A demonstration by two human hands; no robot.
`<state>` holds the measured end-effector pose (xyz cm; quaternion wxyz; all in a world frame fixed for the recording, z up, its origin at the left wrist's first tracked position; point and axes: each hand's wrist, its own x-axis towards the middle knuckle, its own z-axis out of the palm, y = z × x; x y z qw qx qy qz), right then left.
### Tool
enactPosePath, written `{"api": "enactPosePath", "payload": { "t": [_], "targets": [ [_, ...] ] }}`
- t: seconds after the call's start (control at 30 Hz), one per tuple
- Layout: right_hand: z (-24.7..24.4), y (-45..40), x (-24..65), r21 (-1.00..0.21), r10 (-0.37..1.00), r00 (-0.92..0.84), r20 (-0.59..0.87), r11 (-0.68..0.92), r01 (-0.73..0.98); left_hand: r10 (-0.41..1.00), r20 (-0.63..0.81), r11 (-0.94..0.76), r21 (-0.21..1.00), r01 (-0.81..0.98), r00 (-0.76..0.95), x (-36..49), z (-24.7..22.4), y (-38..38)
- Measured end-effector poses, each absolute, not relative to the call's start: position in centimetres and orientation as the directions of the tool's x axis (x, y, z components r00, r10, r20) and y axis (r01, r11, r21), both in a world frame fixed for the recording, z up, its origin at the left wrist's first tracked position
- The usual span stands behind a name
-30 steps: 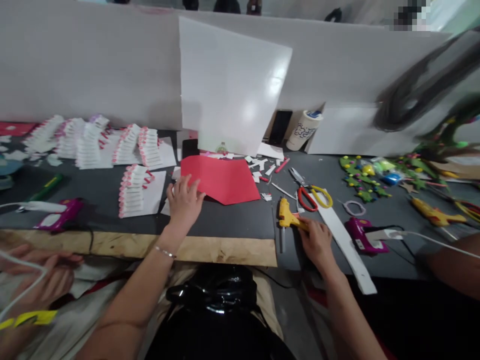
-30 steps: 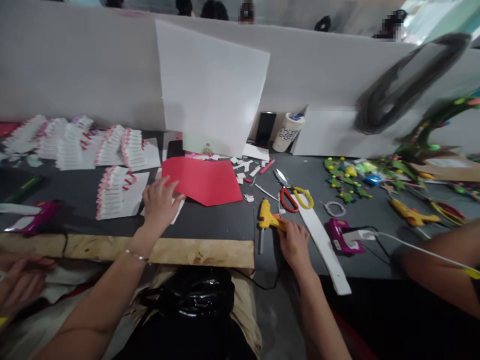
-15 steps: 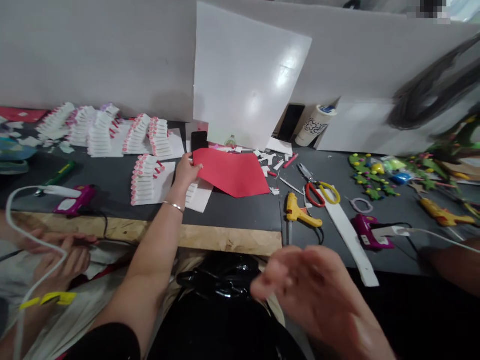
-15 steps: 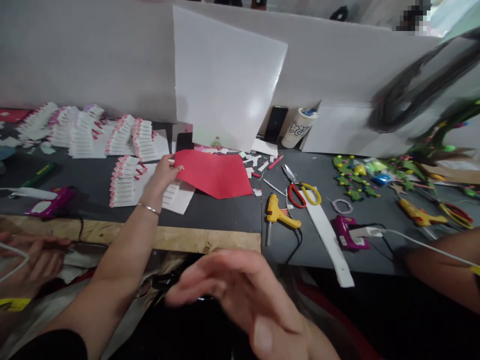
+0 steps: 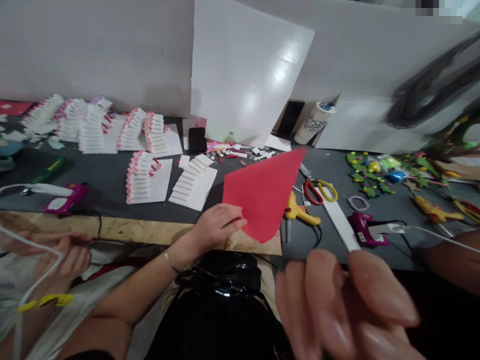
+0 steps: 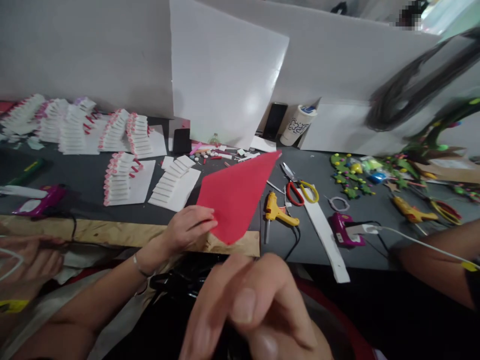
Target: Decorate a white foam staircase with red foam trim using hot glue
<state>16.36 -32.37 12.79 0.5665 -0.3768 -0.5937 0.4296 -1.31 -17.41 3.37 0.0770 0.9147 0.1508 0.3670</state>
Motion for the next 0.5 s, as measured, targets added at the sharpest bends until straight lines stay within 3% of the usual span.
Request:
{"api": "enactPosePath", "payload": {
  "t": [0.1,0.2,0.27,0.37,0.5],
  "targets": [
    [9.9,-29.8,18.6,-0.891,0.919,-0.026,0.394,0.389,0.233,0.372,0.61,-0.928,0.243,0.282,0.7,-2.8,0.9,-17.8],
    [5.6,-27.7,20.3,-0.718,0.908,-0.065,0.413,0.369,0.591,0.597,0.565,-0.802,0.416,0.428,0.569,-3.7,-1.2,-17.5],
    [2.8,-27.0,20.6,-0.574,0.898,-0.124,0.422,0.371,0.73,0.716,0.512,-0.698,0.545,0.465,0.475,-3.8,-2.1,-17.3],
    [-0.4,-26.3,19.8,-0.473,0.911,-0.158,0.382,0.339,0.813,0.781,0.447,-0.621,0.633,0.462,0.437,-3.5,-2.8,-16.9],
    [-2.1,-23.4,18.0,-0.446,0.915,-0.133,0.38,0.308,0.841,0.824,0.47,-0.567,0.669,0.481,0.317,-3.4,-2.7,-16.2]
  ]
}}
